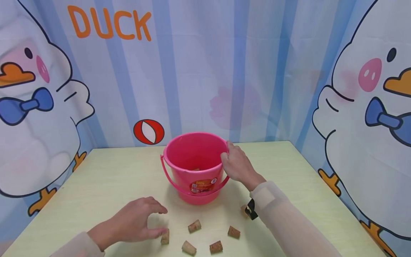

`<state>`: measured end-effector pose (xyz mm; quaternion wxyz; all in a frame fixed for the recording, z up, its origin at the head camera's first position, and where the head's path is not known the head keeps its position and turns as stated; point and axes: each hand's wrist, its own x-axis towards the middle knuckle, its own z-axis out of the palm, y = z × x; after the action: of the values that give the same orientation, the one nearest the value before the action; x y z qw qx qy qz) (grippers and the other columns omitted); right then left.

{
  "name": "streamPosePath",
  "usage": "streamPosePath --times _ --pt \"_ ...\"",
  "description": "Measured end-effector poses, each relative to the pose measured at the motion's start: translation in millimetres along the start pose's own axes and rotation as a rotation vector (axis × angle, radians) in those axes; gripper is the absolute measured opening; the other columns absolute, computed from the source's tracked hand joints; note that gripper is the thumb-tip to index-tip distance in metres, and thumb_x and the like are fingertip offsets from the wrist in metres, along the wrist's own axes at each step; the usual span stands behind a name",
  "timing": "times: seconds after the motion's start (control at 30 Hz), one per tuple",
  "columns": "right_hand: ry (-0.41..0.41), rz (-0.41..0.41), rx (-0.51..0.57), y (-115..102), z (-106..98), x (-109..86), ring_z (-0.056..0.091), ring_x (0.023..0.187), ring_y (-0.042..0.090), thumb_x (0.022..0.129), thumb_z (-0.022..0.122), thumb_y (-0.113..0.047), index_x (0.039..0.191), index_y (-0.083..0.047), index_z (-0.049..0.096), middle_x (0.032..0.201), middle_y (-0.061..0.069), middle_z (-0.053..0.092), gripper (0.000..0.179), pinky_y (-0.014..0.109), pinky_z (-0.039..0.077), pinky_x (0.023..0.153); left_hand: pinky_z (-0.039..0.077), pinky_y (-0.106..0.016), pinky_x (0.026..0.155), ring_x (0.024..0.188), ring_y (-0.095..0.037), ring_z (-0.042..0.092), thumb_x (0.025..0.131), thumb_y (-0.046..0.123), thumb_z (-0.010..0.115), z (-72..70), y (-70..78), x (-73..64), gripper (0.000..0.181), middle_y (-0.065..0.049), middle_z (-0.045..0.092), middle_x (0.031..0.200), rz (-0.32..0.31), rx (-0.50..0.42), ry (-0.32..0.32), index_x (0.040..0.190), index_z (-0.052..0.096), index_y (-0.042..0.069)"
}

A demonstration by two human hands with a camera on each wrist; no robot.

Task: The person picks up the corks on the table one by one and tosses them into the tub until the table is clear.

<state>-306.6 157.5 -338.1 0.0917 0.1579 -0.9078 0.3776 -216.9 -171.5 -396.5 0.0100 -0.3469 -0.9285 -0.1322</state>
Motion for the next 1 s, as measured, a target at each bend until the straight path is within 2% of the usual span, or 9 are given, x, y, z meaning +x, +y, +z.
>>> streamPosePath --times 0.3,0.5,1.0 --pt "-0.005 0.003 0.004 -0.9 -0.1 -0.3 0.056 0.091 0.028 0.1 0.047 -0.019 0.15 -0.001 0.041 0.114 0.018 0.061 0.053 0.033 0.057 0.069 0.057 -0.031 0.077 0.088 -0.01 0.064 0.086 0.044 0.076 7.2 1.4 -3.1 0.035 0.008 0.075 0.098 0.057 -0.011 0.005 0.105 0.078 0.014" --pt "-0.004 -0.003 0.006 -1.3 -0.7 -0.5 0.056 0.089 0.027 0.1 0.048 -0.018 0.149 -0.001 0.041 0.113 0.017 0.061 0.053 0.033 0.057 0.069 0.054 -0.027 0.072 0.08 -0.006 0.06 0.087 0.037 0.073 11.5 3.4 -4.5 0.027 0.008 0.074 0.089 0.104 0.008 0.041 0.098 0.079 0.013" --pt "0.002 -0.006 0.004 -1.1 -0.4 -0.6 0.055 0.088 0.027 0.099 0.049 -0.017 0.147 -0.001 0.043 0.111 0.019 0.061 0.051 0.032 0.056 0.067 0.053 -0.028 0.078 0.085 -0.006 0.06 0.083 0.044 0.078 18.8 6.9 -2.0 0.028 0.012 0.072 0.09 0.08 0.063 -0.035 0.093 0.077 0.018"
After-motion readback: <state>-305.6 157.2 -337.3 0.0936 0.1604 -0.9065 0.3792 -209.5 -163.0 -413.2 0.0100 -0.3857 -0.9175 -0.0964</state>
